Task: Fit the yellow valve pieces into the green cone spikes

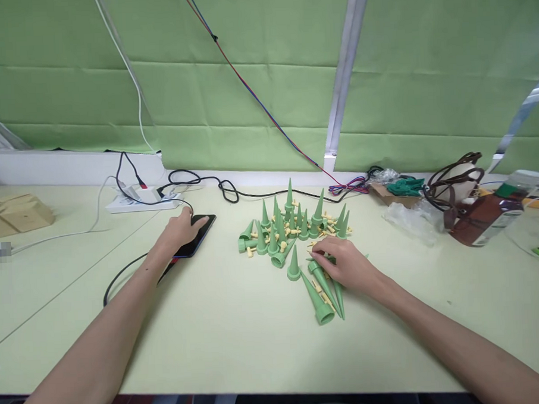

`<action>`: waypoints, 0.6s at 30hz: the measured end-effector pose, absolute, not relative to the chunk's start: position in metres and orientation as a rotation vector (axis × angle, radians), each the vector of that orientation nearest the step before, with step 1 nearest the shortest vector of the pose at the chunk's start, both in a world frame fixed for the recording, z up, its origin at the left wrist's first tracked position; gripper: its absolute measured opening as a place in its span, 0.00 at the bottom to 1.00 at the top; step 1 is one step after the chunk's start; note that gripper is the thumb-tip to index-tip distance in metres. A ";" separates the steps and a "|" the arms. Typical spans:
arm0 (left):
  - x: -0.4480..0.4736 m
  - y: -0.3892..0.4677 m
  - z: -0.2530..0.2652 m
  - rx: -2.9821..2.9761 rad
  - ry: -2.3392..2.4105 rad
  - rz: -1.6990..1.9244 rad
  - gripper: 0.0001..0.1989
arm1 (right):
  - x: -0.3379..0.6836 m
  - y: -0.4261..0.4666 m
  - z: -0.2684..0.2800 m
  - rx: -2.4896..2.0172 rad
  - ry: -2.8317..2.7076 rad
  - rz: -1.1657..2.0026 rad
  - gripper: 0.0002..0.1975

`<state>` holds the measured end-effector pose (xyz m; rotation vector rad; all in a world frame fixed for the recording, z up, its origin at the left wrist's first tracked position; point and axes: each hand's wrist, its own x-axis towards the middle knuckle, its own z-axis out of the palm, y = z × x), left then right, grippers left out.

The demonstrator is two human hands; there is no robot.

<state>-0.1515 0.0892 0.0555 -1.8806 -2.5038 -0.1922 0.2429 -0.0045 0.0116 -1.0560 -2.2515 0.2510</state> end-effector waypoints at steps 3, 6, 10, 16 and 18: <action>-0.161 0.085 0.071 -1.851 -2.479 -0.176 0.25 | 0.243 -0.004 0.011 -1.056 -2.247 0.250 0.07; -0.167 0.079 0.080 -1.878 -2.487 -0.103 0.21 | 0.243 -0.004 0.012 -1.067 -2.249 0.252 0.07; -0.165 0.075 0.078 -1.960 -2.497 0.014 0.17 | 0.244 -0.004 0.012 -1.064 -2.254 0.249 0.07; -0.163 0.080 0.063 -2.025 -2.467 -0.097 0.15 | 0.244 -0.003 0.011 -1.063 -2.265 0.241 0.07; -0.163 0.083 0.059 -2.055 -2.397 -0.268 0.17 | 0.244 -0.004 0.011 -1.059 -2.272 0.237 0.08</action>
